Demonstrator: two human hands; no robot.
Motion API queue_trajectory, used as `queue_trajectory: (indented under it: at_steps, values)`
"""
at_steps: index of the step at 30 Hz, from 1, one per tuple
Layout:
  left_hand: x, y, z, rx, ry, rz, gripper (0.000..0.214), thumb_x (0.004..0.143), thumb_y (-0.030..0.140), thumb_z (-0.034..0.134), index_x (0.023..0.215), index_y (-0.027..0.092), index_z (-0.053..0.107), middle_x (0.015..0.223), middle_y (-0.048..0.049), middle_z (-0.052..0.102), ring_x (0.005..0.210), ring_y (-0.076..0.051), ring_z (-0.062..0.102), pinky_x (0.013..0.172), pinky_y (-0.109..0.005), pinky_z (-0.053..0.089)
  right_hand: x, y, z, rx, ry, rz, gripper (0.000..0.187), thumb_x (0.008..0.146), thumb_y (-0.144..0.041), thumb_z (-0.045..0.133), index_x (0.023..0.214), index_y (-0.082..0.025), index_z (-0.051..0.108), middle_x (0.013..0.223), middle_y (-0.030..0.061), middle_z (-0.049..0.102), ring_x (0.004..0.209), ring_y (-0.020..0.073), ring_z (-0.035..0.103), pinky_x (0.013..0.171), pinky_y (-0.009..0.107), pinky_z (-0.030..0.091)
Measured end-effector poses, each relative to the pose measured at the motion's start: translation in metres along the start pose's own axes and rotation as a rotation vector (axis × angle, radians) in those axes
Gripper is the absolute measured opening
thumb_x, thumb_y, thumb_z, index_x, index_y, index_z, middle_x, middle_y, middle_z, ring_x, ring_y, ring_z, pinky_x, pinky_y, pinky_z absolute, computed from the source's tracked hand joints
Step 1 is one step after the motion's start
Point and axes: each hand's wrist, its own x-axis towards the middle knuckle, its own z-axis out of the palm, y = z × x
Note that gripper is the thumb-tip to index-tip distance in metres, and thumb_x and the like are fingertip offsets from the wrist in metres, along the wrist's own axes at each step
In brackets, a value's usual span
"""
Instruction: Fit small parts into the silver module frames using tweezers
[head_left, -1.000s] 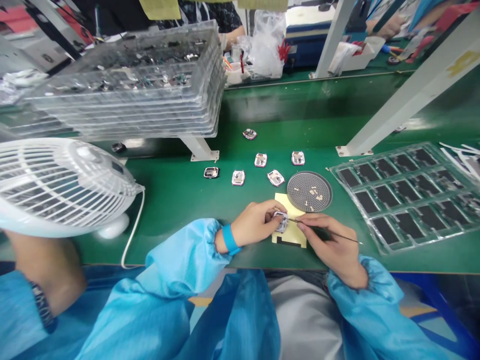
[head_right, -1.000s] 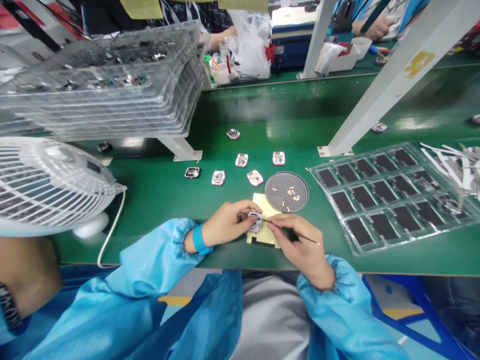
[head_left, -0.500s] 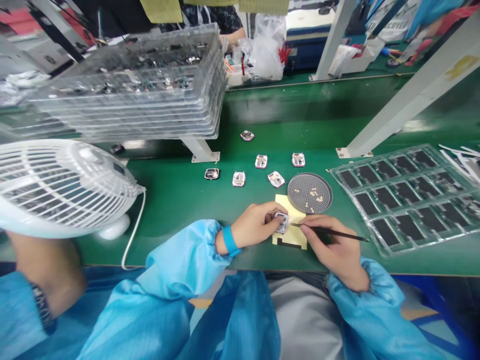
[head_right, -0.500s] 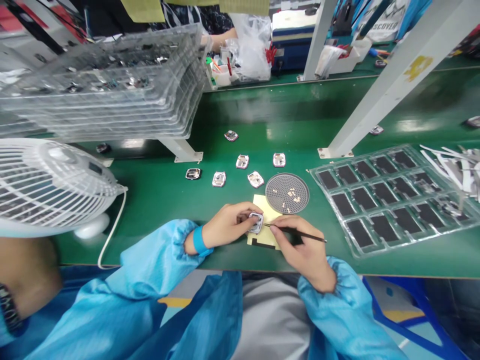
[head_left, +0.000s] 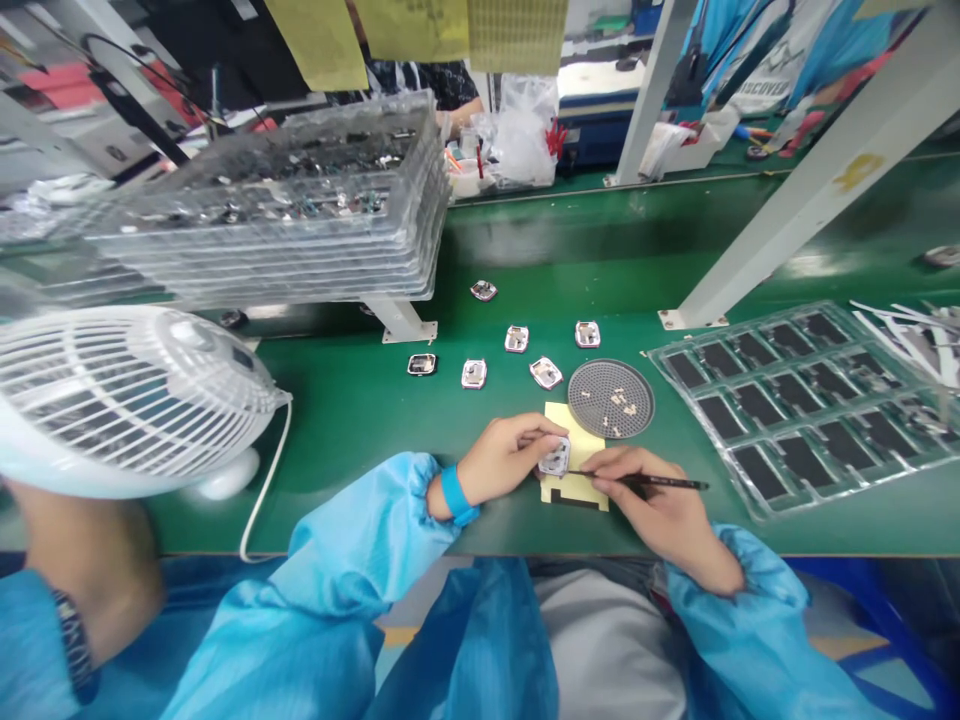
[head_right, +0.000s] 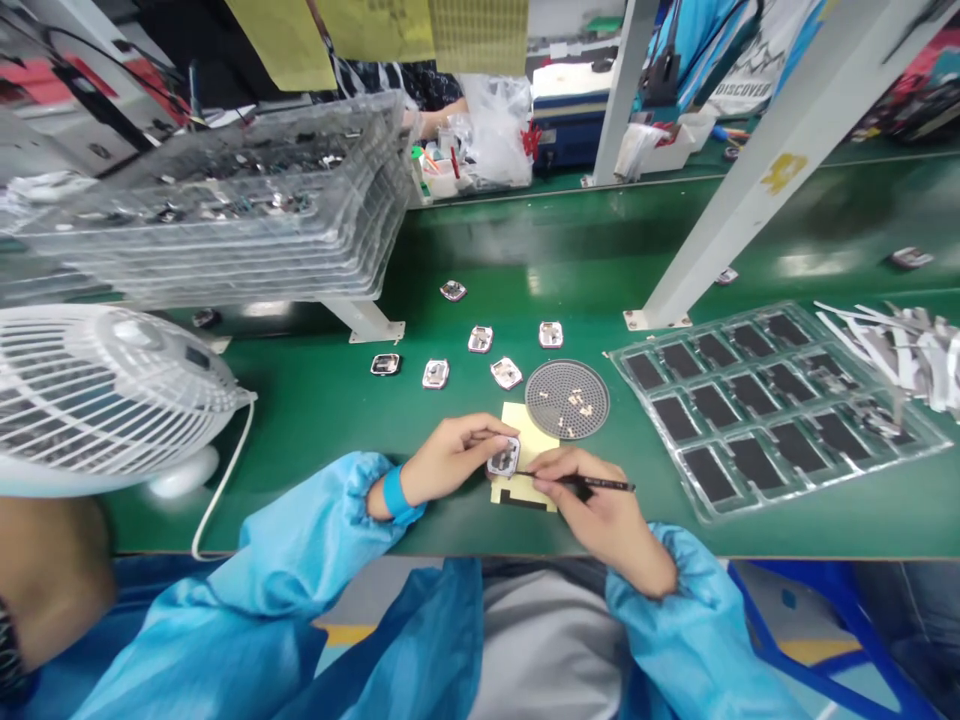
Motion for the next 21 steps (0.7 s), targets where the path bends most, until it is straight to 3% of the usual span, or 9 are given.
queue_trajectory:
  at_steps: [3,6,8,9,11,13,16,19,21]
  values:
    - [0.002,0.002,0.000,-0.094,0.023,-0.058,0.034,0.087,0.044,0.068,0.105,0.015,0.070,0.085,-0.0063,0.072,0.070,-0.014,0.067,0.060,-0.024,0.057,-0.005,-0.011,-0.012,0.114,-0.051,0.022,0.007,0.092,-0.024,0.066,0.088,-0.020,0.062,0.095,0.0064,0.073,0.089,0.0186,0.071,0.079,0.032,0.058]
    - [0.004,0.003,-0.002,-0.185,0.039,-0.076,0.034,0.085,0.041,0.072,0.106,0.015,0.067,0.088,-0.0070,0.072,0.075,-0.015,0.068,0.066,-0.025,0.057,-0.004,-0.019,-0.051,0.163,-0.006,0.039,0.023,0.101,-0.037,0.049,0.089,-0.021,0.059,0.096,0.0090,0.072,0.092,0.0214,0.069,0.083,0.037,0.055]
    - [0.004,0.004,-0.003,-0.243,0.007,-0.044,0.033,0.082,0.033,0.075,0.107,0.016,0.062,0.093,-0.0067,0.072,0.081,-0.015,0.070,0.073,-0.026,0.058,0.006,-0.018,-0.098,0.028,0.126,0.086,0.039,0.104,-0.045,0.037,0.084,-0.020,0.058,0.093,0.0110,0.070,0.092,0.0234,0.068,0.084,0.038,0.052]
    - [0.004,0.004,-0.003,-0.265,-0.013,-0.024,0.034,0.081,0.029,0.076,0.107,0.018,0.059,0.095,-0.0060,0.072,0.082,-0.015,0.070,0.076,-0.026,0.057,0.014,-0.016,-0.127,-0.154,0.232,0.158,0.041,0.103,-0.048,0.037,0.086,-0.019,0.060,0.085,0.0100,0.068,0.083,0.0219,0.067,0.078,0.035,0.051]
    - [0.005,0.005,-0.003,-0.290,-0.028,-0.005,0.038,0.079,0.025,0.078,0.106,0.020,0.052,0.095,-0.0039,0.072,0.082,-0.015,0.071,0.073,-0.025,0.057,0.031,-0.009,-0.191,-0.746,0.455,0.433,0.044,0.102,-0.052,0.036,0.100,-0.019,0.065,0.077,0.0071,0.066,0.071,0.0182,0.062,0.069,0.032,0.044]
    - [0.005,0.006,-0.003,-0.270,-0.008,-0.019,0.041,0.079,0.026,0.078,0.108,0.021,0.050,0.093,-0.0027,0.071,0.079,-0.015,0.071,0.066,-0.022,0.056,0.048,0.001,-0.251,-0.944,0.551,0.559,0.032,0.095,-0.043,0.056,0.100,-0.013,0.068,0.088,0.0135,0.068,0.080,0.0226,0.061,0.073,0.034,0.039]
    - [0.008,0.007,-0.003,-0.164,0.034,-0.053,0.042,0.080,0.031,0.078,0.113,0.016,0.056,0.094,-0.0049,0.072,0.082,-0.015,0.071,0.070,-0.023,0.057,0.066,0.018,-0.313,-1.065,0.466,0.741,0.024,0.074,-0.030,0.079,0.084,-0.009,0.072,0.085,0.0184,0.068,0.078,0.0256,0.058,0.071,0.035,0.034]
    - [0.011,0.006,-0.003,-0.107,0.064,-0.066,0.038,0.077,0.035,0.080,0.103,0.013,0.063,0.093,-0.0071,0.073,0.086,-0.016,0.071,0.077,-0.025,0.058,0.073,0.034,-0.338,-1.078,0.292,0.815,0.024,0.067,-0.030,0.085,0.081,-0.012,0.076,0.079,0.0141,0.067,0.074,0.0229,0.056,0.072,0.034,0.034]
    - [0.014,0.006,-0.001,-0.146,0.072,-0.074,0.038,0.076,0.039,0.081,0.098,0.013,0.062,0.089,-0.0067,0.073,0.081,-0.017,0.071,0.070,-0.026,0.059,0.075,0.044,-0.344,-1.072,0.211,0.827,0.024,0.068,-0.033,0.085,0.082,-0.014,0.077,0.079,0.0123,0.068,0.071,0.0206,0.055,0.073,0.034,0.035]
